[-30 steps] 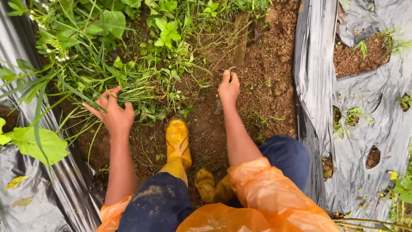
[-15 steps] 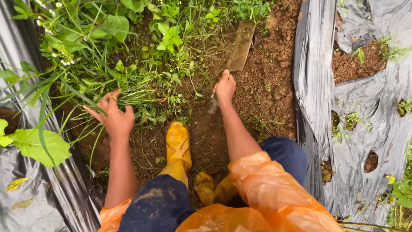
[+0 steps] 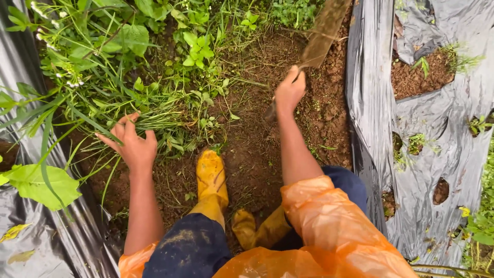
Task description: Weeding a garden bed by hand and using a small hand trowel to loosen soil.
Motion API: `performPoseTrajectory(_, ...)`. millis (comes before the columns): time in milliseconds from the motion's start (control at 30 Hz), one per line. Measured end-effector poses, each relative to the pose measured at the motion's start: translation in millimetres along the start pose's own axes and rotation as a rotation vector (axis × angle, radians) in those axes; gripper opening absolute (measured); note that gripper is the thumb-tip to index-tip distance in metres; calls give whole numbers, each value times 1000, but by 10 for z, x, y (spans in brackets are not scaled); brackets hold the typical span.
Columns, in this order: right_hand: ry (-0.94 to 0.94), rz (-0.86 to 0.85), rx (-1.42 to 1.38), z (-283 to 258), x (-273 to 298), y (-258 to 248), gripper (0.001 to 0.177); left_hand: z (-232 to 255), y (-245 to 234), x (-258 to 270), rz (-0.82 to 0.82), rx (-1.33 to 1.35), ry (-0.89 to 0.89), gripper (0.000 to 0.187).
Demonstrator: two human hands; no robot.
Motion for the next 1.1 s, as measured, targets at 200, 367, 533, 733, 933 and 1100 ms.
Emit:
performPoseTrajectory(200,-26,-280,253,-182,159,-7,49,19,-48,0,19,11,6,43)
performPoseTrajectory(367,-19,-405,316,183,-12,56,49,70,-50,-38,0,58,-20,48)
performPoseTrajectory(533,37,-323,304,-326,-193,7,56,114,-68,-74,5,64,-64,51)
performPoseTrajectory(733,34,-343,344,-25,4,288,60,69,-65,-99,-11,83,-59,48)
performPoseTrajectory(933,179,-588,267,-143,220,68,56,-39,6,-30,-5,58,-60,49)
performPoseTrajectory(1100,134,-348,348,-263,287,194,59,-118,43,8,22,54,-61,51)
Point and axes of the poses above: each hand's wrist, its own x-axis away from the middle knuckle, its own y-axis out of the palm, z = x × y, the point moved 2 cm from there along -x, towards the middle knuckle, and after that the axes turned 11 degrees about z, right-handed, at the moved point
